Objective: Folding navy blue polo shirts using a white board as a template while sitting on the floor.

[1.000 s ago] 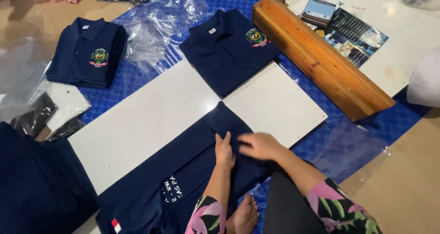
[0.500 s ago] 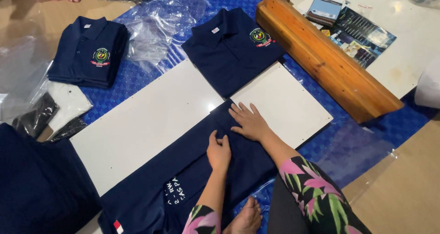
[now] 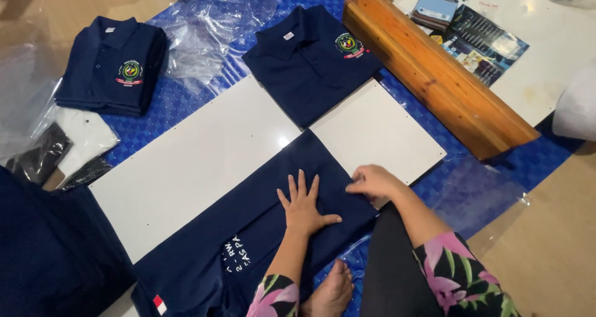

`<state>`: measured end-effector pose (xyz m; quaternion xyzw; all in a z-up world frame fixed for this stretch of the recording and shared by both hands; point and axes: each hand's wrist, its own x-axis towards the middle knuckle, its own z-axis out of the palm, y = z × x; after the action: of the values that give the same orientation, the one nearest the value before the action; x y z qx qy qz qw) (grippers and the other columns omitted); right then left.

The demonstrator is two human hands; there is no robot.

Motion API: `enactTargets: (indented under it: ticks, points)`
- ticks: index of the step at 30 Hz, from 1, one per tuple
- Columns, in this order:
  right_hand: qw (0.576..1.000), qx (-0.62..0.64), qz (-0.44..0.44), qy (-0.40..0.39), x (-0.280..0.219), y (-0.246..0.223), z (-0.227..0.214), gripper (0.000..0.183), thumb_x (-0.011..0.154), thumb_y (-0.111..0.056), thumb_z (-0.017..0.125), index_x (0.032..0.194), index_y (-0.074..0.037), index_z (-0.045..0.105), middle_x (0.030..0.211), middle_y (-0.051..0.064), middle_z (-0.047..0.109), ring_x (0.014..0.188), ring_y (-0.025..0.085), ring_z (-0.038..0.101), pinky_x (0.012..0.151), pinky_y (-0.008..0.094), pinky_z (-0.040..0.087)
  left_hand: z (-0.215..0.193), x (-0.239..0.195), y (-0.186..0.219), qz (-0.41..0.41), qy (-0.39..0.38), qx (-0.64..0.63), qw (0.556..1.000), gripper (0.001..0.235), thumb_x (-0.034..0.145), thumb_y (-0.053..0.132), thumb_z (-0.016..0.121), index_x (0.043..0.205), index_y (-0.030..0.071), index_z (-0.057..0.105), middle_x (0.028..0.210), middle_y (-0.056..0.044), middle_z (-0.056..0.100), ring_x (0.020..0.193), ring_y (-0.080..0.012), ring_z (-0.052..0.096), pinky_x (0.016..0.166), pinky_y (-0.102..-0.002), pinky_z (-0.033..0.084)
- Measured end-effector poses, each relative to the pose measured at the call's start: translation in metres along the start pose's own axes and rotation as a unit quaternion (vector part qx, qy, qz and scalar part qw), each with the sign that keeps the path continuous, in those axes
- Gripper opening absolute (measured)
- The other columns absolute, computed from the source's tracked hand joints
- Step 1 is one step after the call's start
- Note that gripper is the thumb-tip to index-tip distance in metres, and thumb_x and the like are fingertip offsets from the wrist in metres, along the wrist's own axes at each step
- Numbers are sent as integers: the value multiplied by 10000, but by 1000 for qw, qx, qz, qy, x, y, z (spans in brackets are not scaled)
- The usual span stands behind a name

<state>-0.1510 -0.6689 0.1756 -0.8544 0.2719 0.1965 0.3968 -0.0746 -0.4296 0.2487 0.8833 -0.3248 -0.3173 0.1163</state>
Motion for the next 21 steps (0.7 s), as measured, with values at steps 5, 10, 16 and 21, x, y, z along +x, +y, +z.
enactTargets:
  ticks: [5,10,16,21]
  points:
    - [993,-94,3,-70,-7,32,13,610,629,-609,905,853,-59,765,840,174,753,901,374,742,763,434,552,1,-1,1,-17,-20,7,1000,1283,662,716,794,1667,229,162,1743,-148,-39,1589,-392,-103,1216,-686,-99]
    - [997,-10,11,-76,-25,34,20,445,679,-276,854,1063,-101,713,846,143,751,471,234,712,482,315,576,59,44,-23,6,231,-30,972,672,821,555,681,1329,115,654,1634,-159,320,1485,-371,310,1145,-532,292]
    - [985,-142,-98,16,-91,-34,59,603,808,-354,672,1379,-212,542,1106,204,739,1106,416,701,893,526,564,63,136,-37,-144,154,-280,936,963,837,788,604,1388,-2,601,1300,-226,669,1227,-348,658,893,-469,613]
    - [958,-190,-206,57,-113,-55,92,448,839,-258,624,1279,-187,579,1040,124,739,977,357,728,813,484,597,21,110,-19,-169,110,-305,931,695,752,515,731,1158,-46,663,966,-251,699,813,-409,737,397,-478,616]
